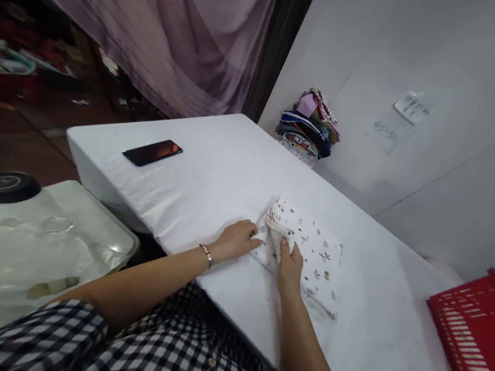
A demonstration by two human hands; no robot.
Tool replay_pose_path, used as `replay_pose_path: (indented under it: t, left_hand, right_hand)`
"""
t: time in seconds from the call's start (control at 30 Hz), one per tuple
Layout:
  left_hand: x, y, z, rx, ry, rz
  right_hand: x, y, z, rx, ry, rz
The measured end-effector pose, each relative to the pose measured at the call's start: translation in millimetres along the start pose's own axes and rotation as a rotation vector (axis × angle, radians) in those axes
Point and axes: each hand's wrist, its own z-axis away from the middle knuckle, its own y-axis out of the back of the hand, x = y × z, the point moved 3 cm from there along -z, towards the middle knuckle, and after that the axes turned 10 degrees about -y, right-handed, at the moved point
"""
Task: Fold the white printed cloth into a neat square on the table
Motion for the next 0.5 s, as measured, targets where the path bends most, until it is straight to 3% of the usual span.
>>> replay_pose_path:
  t: [0.27,0.4,0.5]
  left_hand:
    - [18.8,-7.9,11.3,0.017,0.04,0.32]
    - [30.8,-10.6,22.1,0.022,0.011,0.272]
    - [38.0,-8.9,24.2,0.018,-0.086,0.191]
  right_hand:
    - [2.8,1.8,2.5,0.013,0.043,0.002]
    - [2.8,2.2,3.2,0.024,0.064,-0.022]
    - [-0.8,2.8,5.7,0.029,0.089,-0.005]
